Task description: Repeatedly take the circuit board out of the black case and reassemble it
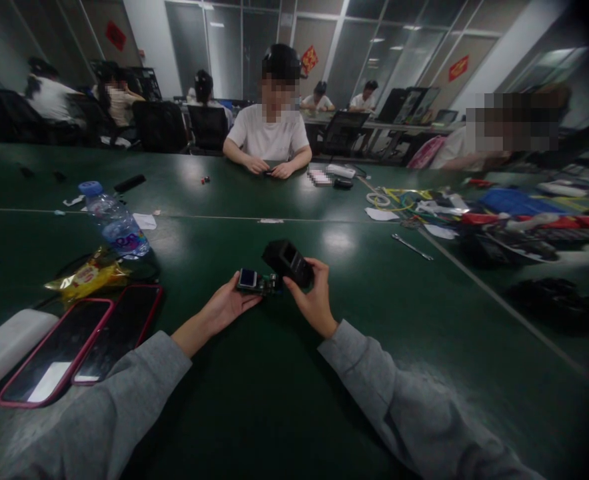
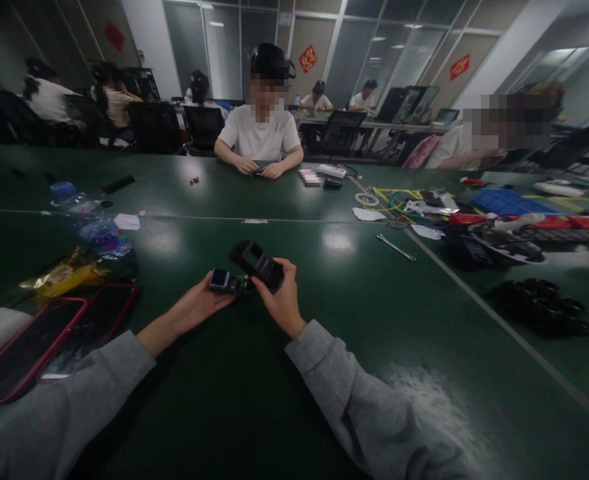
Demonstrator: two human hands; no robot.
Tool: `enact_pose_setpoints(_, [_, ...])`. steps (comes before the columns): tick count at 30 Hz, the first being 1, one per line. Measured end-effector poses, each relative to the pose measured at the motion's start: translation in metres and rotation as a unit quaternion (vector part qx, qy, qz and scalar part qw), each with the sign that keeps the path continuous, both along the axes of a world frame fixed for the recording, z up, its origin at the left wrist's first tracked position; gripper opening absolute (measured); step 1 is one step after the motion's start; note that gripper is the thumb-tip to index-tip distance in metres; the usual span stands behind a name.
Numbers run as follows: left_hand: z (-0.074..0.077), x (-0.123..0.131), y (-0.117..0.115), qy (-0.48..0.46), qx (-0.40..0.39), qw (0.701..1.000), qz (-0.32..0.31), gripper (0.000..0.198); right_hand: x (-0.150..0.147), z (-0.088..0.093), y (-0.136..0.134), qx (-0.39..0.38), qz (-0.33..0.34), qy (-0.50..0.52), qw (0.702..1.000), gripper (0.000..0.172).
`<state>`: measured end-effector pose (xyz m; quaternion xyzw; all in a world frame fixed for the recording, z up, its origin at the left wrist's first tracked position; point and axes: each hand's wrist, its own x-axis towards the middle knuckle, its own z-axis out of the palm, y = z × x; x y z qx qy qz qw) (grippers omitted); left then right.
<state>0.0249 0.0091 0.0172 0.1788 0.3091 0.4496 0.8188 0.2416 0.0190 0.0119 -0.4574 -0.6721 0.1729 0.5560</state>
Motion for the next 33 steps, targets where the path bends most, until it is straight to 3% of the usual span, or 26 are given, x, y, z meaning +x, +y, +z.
enact_pose_setpoints(6, [-0.001,-0.005,0.0,-0.012,-0.006,1.0,-0.017,0.056,0.013,-0.015,0.025,-0.075,-0.038,0.072,0.994,0.049])
enact_pose_setpoints(11, [-0.003,-0.006,0.001,-0.017,-0.015,0.999,-0.025,0.058,0.017,-0.023,0.033,-0.126,-0.042,0.057,0.99,0.052])
enact_pose_setpoints(21, [0.01,-0.001,-0.002,0.01,-0.006,0.999,-0.033,0.06,0.015,-0.02,0.031,-0.127,-0.013,-0.018,0.992,0.049])
enact_pose_setpoints(29, [0.0,-0.004,0.001,0.006,0.014,0.998,-0.054,0.062,0.016,-0.021,0.031,-0.119,0.021,-0.097,0.988,0.045])
enact_pose_setpoints(33, [0.003,-0.003,0.0,0.006,0.005,0.999,-0.052,0.06,0.015,-0.018,0.029,-0.092,0.024,-0.114,0.989,0.045])
